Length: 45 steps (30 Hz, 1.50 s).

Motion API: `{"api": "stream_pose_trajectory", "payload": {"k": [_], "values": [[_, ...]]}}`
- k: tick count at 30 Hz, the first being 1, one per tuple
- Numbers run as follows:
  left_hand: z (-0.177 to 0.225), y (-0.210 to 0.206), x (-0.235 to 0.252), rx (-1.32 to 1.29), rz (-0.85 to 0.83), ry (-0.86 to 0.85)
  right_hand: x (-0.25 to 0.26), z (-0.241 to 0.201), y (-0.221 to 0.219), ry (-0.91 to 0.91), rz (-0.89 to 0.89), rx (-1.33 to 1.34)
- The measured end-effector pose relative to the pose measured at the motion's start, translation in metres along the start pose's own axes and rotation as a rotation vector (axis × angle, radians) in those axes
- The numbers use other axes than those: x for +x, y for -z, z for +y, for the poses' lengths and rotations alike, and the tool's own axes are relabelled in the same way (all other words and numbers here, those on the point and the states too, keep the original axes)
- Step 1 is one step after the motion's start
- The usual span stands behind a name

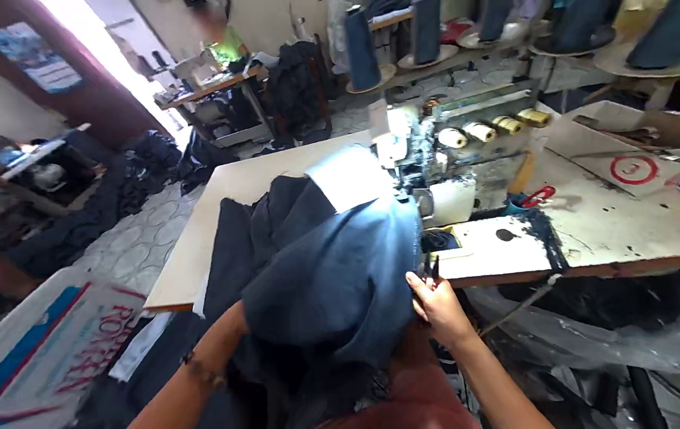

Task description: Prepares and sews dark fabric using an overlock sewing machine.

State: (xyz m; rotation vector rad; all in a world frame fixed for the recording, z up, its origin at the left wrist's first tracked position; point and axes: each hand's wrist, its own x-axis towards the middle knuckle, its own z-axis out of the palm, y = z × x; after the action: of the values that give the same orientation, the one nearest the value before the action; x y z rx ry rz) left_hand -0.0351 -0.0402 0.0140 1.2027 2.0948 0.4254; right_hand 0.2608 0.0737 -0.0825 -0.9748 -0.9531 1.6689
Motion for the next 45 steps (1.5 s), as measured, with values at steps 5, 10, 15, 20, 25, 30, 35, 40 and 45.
{"api": "stream_pose_trajectory", "payload": {"k": [5, 10, 15, 20, 25, 30, 35, 40, 45], "values": [[0.037, 0.058, 0.009, 0.568, -0.262, 0.087, -0.022, -0.025, -0.003, -0.016, -0.013, 0.158], [0.068, 0.11, 0.041, 0.679, 0.425, -0.188, -0.022, -0.089, 0.003, 0.092, -0.001, 0.382], [0.023, 0.118, 0.093, 0.741, 0.563, -0.128, -0.032, -0.036, 0.004, 0.014, 0.025, 0.066], [-0.018, 0.091, 0.067, 0.789, 0.126, 0.127, -0.007, 0.013, 0.015, -0.052, 0.032, 0.058], [0.025, -0.022, -0.009, 0.35, 0.36, -0.548, -0.011, 0.023, -0.002, -0.057, 0.029, 0.101], [0.015, -0.182, -0.007, 0.019, 0.254, -0.878, -0.029, 0.041, -0.008, -0.105, 0.067, 0.201], [-0.004, -0.275, 0.015, -0.19, 0.387, -0.778, -0.04, 0.049, -0.001, -0.115, 0.095, 0.254], [-0.013, -0.292, -0.002, -0.268, 0.252, -0.68, -0.039, 0.059, -0.001, -0.071, 0.069, 0.238], [-0.02, -0.276, 0.003, -0.399, 0.175, -0.553, -0.04, 0.071, -0.01, -0.027, 0.022, 0.279]]}}
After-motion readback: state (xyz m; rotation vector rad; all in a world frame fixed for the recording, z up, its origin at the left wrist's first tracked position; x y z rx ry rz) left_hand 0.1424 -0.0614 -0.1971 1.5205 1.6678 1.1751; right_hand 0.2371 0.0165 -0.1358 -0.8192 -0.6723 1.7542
